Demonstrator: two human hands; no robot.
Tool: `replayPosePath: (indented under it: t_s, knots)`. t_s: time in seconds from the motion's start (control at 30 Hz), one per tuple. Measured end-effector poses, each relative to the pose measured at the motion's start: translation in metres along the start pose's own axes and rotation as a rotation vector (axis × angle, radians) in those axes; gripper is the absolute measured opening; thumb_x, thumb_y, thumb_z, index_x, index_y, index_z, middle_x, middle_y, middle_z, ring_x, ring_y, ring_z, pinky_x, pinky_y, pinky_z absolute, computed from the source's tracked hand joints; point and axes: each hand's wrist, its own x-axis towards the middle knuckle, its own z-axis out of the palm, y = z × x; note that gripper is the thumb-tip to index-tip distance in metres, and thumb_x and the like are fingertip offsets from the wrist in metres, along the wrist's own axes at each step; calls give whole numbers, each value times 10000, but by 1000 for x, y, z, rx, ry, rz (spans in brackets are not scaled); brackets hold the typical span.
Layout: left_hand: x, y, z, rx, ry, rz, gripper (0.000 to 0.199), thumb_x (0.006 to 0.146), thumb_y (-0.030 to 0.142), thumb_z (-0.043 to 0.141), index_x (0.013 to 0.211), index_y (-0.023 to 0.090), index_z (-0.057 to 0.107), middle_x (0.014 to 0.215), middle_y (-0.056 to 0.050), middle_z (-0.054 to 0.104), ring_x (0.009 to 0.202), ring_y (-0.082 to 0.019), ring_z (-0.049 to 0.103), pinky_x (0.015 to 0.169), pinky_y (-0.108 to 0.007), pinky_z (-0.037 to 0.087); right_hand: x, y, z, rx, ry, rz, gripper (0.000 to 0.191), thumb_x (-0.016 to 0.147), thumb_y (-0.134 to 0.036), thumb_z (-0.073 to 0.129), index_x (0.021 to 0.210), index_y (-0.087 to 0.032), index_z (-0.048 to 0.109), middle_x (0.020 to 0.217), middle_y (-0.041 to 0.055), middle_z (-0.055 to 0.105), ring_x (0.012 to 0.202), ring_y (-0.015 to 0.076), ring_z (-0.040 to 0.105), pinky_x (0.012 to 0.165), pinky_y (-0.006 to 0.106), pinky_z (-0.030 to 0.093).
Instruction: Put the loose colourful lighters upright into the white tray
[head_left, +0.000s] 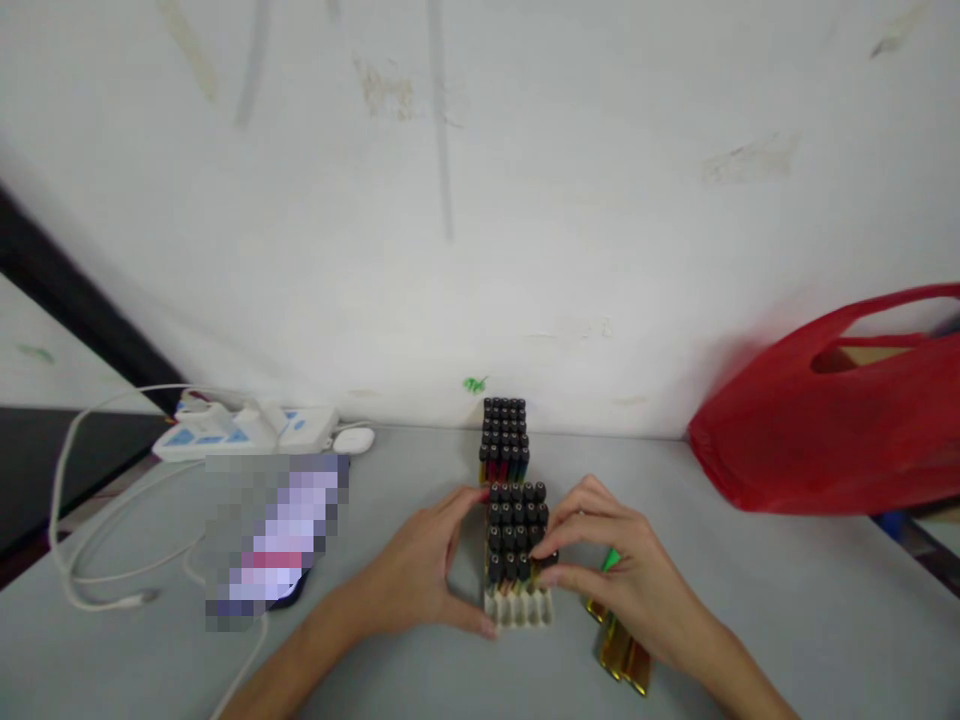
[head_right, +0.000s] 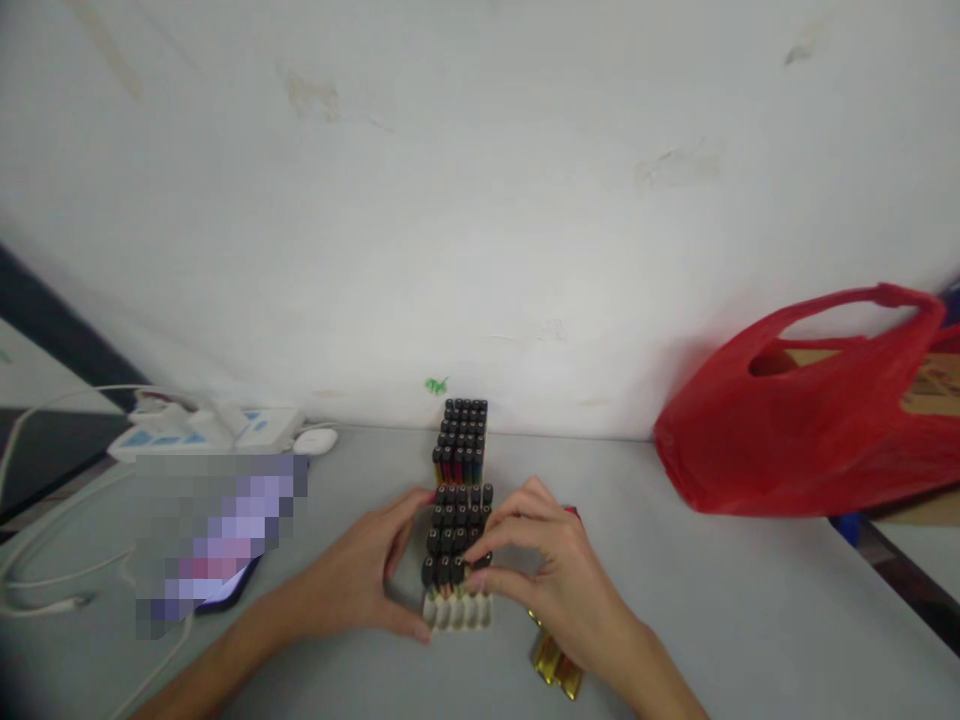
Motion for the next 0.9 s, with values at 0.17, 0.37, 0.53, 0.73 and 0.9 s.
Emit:
replayPosePath:
  t_s: [0.17,0.37,0.53,0.73,0.9]
  knots:
    - [-1,-3,0,16,-10,-7,1209,586,597,1101,1594,263,523,1312,-91,739,951,-306,725,916,-435,592,-1,-3,-1,46,-8,9,154,942,-363,943,1080,-315,893,1024,8,808,980,202,731,885,337,567]
    - [0,2,-2,-13,-17,-18,1197,604,649,1084,1598,271,533,1322,-86,741,1026,-328,725,1013,-477,590,-3,-5,1,111,-20,51,84,965,-307,928,1032,-287,880,1045,15,842,977,188,798,895,300,618]
    - [2,6,-4,-17,-17,-10,1179,594,626,1091,1580,262,555,1414,-121,715,1230,-402,702,1107,-510,555,-2,-8,-2,114,-26,44,66,964,-272,925,1013,-281,883,1046,25,853,974,197,807,898,311,632]
    - [1,4,-3,14,-44,-80,1240,576,621,1095,1611,240,528,1320,-106,749,1018,-352,750,974,-474,600,-1,-11,-3,76,-21,44,41,978,-253,909,962,-277,880,1054,22,848,970,186,807,893,288,625]
    - [0,4,-3,-3,-29,-35,1199,592,623,1092,1592,253,543,1367,-109,729,1113,-368,727,1020,-470,584,-1,-10,-3,76,-30,40,47,973,-256,915,970,-274,872,1053,17,849,975,180,803,900,282,617]
